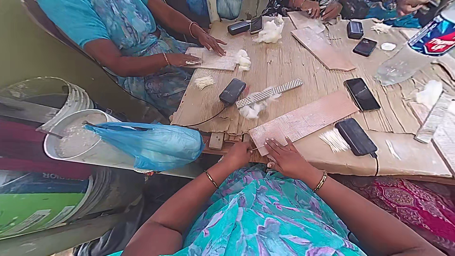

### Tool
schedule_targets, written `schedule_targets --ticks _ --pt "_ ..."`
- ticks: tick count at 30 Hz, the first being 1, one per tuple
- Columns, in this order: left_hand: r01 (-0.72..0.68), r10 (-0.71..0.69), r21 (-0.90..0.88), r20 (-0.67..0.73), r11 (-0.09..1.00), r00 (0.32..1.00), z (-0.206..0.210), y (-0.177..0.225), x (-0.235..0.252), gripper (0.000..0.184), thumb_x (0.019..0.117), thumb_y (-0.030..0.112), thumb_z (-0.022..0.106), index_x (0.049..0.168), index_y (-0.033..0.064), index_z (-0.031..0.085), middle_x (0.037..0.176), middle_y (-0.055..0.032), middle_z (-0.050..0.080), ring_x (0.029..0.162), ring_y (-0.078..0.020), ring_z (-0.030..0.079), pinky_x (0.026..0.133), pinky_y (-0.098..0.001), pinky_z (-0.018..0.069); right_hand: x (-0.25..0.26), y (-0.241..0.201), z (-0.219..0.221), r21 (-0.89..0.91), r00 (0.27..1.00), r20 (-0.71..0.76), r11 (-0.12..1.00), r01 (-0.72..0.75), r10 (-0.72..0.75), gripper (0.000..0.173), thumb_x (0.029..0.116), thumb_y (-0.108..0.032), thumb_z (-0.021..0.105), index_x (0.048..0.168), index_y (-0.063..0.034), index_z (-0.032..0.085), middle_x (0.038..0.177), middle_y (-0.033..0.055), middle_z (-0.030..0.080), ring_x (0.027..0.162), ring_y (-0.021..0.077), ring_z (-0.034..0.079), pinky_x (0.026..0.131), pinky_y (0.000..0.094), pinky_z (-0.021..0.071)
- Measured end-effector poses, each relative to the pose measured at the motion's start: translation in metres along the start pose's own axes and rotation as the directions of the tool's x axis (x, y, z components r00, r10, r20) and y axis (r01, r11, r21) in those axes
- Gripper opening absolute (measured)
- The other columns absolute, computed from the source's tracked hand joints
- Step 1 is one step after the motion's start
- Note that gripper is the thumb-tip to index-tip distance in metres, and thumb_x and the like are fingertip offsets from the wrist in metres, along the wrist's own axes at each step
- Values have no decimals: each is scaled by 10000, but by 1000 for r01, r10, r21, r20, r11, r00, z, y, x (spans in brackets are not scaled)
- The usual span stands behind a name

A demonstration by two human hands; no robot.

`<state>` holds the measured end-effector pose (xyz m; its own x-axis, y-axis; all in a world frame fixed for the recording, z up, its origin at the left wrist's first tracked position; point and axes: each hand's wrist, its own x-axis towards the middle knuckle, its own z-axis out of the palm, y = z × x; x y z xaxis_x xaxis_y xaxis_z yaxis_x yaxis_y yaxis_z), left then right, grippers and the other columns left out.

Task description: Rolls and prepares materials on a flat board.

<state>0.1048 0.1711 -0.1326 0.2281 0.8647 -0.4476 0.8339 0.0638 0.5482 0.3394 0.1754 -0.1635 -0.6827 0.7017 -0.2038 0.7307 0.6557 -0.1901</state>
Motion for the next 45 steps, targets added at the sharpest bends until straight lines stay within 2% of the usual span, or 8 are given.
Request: schedule_targets --ticks 4,7,10,20,28,32,37,45 --pt "-54 54 0 -1 999 999 9 9 -7 298 1087 155 487 1274 -13 647 1277 -211 654 1230 -327 618 1086 -504 456 -29 -7 -4 54 1000 5 998 18 -18 707 1081 -553 293 1618 -94 298 1683 103 289 1571 268 227 1200 715 -2" --pt "-90 91 9 -27 996 996 14 8 -15 304 1087 154 478 1276 -14 648 1294 -201 650 1249 -314 610 1100 -487 448 -45 -9 4 78 958 -285 995 64 -39 558 1074 -469 412 1467 -101 559 1476 95 589 1433 320 483 1145 779 120" --pt "-118 118 2 -56 993 991 17 7 -24 306 1085 159 478 1269 -9 656 1278 -200 657 1234 -315 618 1093 -491 454 -47 -7 17 56 801 -598 997 53 -9 317 1025 -290 548 1189 -109 749 1169 69 752 1187 310 674 1078 744 302" --pt "-173 172 0 -67 985 983 22 33 -53 297 1086 173 493 1248 1 674 1266 -175 663 1194 -275 633 1069 -459 473 -49 -6 13 62 746 -665 998 34 16 185 983 -182 625 1028 -129 796 1013 49 771 1096 307 682 1024 646 380" --pt "-236 242 84 -82 968 967 25 59 -56 274 1075 136 484 1189 -6 688 1165 -178 668 1144 -292 633 1032 -461 482 -89 9 9 89 638 -766 996 -3 70 198 963 -197 629 915 -137 811 927 23 779 1068 269 690 1017 602 370" --pt "-231 242 97 -119 968 963 20 62 -52 266 1072 125 484 1169 -12 690 1149 -184 666 1125 -301 640 1015 -472 494 -118 33 7 219 594 -763 966 -134 256 209 964 -195 619 957 -109 809 967 70 777 1080 322 674 991 625 366" --pt "-235 238 45 -81 971 968 19 67 -49 261 1077 140 497 1179 -7 688 1159 -176 668 1107 -277 640 1009 -451 491 -116 63 -9 449 435 -678 803 -393 592 221 1012 -210 629 1086 -65 779 1084 185 738 1145 454 611 980 711 354" --pt "-219 219 1 -42 976 975 25 64 -46 280 1076 150 485 1200 0 686 1197 -176 667 1135 -268 638 1027 -443 485 -81 91 -8 414 442 -568 705 -575 694 232 1031 -200 588 1123 -91 771 1158 224 686 1162 470 565 963 700 350"
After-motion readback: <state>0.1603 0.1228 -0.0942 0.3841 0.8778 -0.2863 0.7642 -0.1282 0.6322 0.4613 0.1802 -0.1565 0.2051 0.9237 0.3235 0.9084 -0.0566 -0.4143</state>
